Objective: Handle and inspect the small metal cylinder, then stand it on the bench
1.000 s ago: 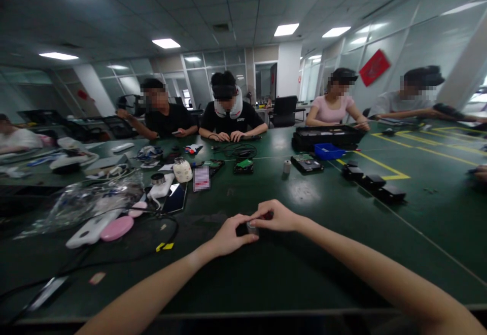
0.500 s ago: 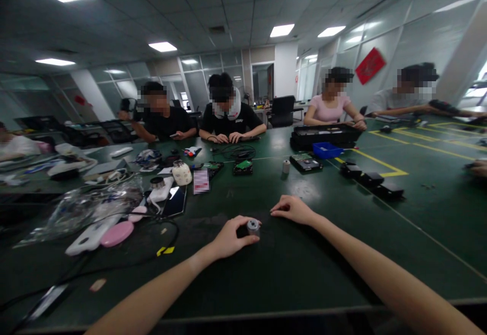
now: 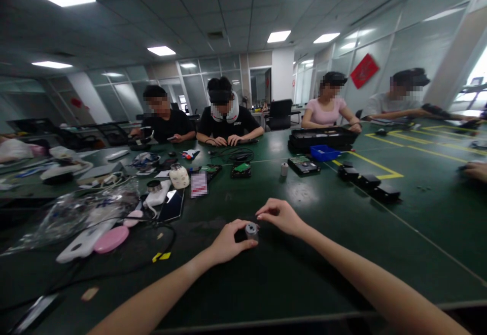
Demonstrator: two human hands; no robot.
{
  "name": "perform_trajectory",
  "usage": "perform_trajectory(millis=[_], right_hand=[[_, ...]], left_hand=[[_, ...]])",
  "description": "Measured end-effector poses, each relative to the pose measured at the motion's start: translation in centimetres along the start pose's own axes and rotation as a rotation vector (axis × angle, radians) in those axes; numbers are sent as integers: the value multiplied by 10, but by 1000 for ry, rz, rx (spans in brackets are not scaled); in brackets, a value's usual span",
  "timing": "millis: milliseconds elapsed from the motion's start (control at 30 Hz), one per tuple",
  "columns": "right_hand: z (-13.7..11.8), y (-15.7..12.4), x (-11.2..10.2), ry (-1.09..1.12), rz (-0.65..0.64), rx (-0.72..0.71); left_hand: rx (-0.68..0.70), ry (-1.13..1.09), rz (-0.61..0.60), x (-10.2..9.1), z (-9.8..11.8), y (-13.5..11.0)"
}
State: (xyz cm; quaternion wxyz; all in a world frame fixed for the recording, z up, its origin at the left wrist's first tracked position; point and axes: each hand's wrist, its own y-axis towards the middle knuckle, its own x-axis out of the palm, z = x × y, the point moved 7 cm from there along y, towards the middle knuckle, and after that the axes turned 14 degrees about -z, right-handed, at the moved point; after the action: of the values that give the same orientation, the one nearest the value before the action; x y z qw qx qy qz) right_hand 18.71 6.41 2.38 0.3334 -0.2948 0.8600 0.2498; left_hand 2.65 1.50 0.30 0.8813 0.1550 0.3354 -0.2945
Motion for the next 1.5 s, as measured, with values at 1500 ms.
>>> perform_trajectory(millis=[1500], right_hand=[[-46, -3, 26, 242, -28, -62]], left_hand=[[5, 6, 25, 2, -3, 2]])
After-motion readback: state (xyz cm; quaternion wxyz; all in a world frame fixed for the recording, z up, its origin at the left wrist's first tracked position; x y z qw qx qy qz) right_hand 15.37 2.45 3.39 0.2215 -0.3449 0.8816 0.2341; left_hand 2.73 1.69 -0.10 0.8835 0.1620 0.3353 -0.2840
